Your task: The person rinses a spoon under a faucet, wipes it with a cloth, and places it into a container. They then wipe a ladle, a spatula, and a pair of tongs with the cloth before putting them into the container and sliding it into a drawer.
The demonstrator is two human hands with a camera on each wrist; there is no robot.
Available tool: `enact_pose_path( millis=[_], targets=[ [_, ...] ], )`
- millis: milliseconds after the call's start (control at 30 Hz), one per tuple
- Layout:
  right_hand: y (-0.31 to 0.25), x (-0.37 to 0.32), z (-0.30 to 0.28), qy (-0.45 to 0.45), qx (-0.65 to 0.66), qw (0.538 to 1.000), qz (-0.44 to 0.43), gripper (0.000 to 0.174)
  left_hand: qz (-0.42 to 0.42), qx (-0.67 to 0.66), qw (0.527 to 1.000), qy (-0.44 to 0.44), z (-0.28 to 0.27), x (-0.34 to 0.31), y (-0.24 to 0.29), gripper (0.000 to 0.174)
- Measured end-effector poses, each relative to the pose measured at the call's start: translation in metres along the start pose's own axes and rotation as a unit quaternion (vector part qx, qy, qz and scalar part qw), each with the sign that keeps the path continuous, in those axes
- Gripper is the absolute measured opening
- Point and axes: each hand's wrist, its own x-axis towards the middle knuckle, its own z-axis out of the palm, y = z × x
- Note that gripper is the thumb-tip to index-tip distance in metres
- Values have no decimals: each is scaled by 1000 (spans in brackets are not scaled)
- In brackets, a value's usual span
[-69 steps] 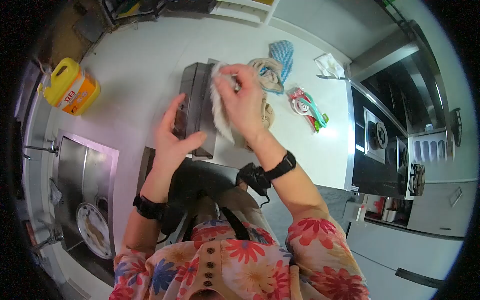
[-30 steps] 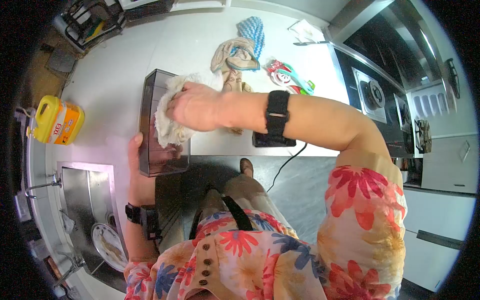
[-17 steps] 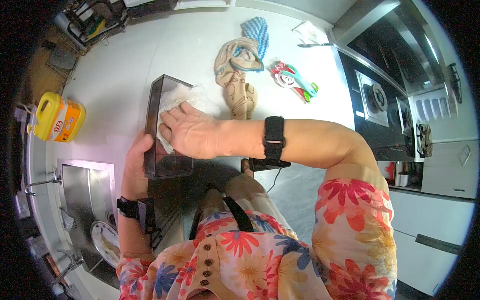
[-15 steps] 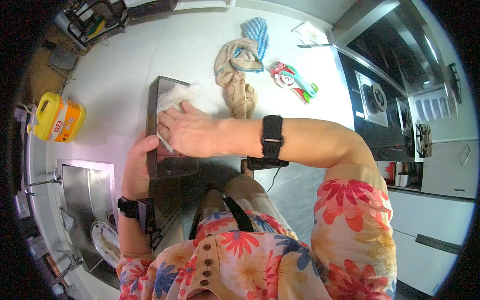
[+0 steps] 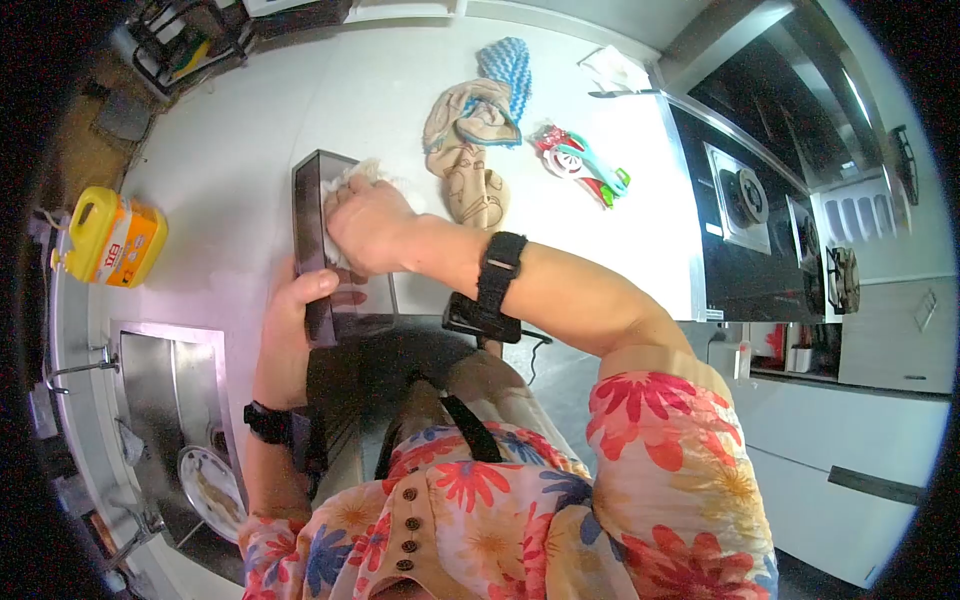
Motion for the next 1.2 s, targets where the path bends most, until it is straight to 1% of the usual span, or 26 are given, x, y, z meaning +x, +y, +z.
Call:
enact_pose_path(
  millis=[33,67,100,167,200,233,267,300,333,367,500,567,600,667,700,733,767,800,867,900,933,1000,1067,1133,1167,1200],
  targets=[
    [-2,-3,1,1,1,1000,2,42,-2,-12,1000,28,-2,-3,-3,60],
    [-7,-9,2,-37,19,998,-39,40,-5,-26,998,57,-3,-4,-6,60],
    [-10,-14,4,-76,37,993,-80,38,-6,-27,998,57,-4,-3,-6,60],
    [-12,-20,3,-59,46,993,-92,35,59,-109,992,-24,-4,3,-5,59],
    [-13,-21,3,-41,56,992,-106,32,59,-108,992,-24,-5,1,-6,59],
    [-10,-17,4,-53,8,994,-98,33,26,-114,993,-18,-6,-2,-8,59],
    [-5,-10,1,-52,9,994,-98,33,-6,-120,993,-13,-6,-4,-8,59],
    [1,-2,-3,-18,-22,997,-71,35,-7,-120,993,-15,-5,-5,-8,59],
    [4,3,-5,17,-53,997,-46,37,3,-71,997,-17,-4,-6,-6,57],
    [3,5,-5,16,-71,996,-55,43,15,-22,999,-19,-3,-6,-4,54],
    [2,6,8,0,-57,998,-30,46,19,16,1000,-9,-4,-2,-5,54],
    [0,1,12,-4,-2,999,-41,41,7,-23,999,34,2,-3,-2,62],
    [-6,-6,15,-7,-3,999,-42,41,7,-25,999,35,5,-5,2,62],
    [-18,-22,20,-38,0,991,-130,33,60,-49,996,49,11,-5,12,63],
    [-18,-27,23,-38,-1,991,-130,33,52,-60,997,14,3,-1,8,64],
    [-18,-31,26,-16,59,990,-127,29,52,-60,997,15,-2,1,5,64],
    [-18,-32,29,6,119,985,-123,26,72,-35,997,0,-7,3,2,63],
    [-17,-30,26,7,120,985,-124,26,91,-10,996,-16,-10,5,0,63],
    [-6,-20,18,-37,61,990,-121,19,89,-1,996,-17,-17,10,-8,63],
    [-1,-15,19,25,43,991,-125,18,84,7,996,-17,-19,10,-10,63],
    [9,-6,16,26,43,991,-126,18,84,7,996,-16,-15,8,-9,63],
    [23,10,11,133,6,988,-82,19,21,-29,999,-7,-5,0,-3,64],
    [18,9,18,125,-14,989,-72,19,21,-34,999,-10,-4,2,0,65],
    [13,5,21,116,-37,990,-67,20,-7,-11,1000,9,-2,1,4,64],
    [10,-1,24,68,-22,993,-97,21,-6,-13,1000,13,-5,3,1,64],
    [4,-7,26,20,-8,992,-125,21,22,-41,999,17,-9,9,-5,64]
  ],
)
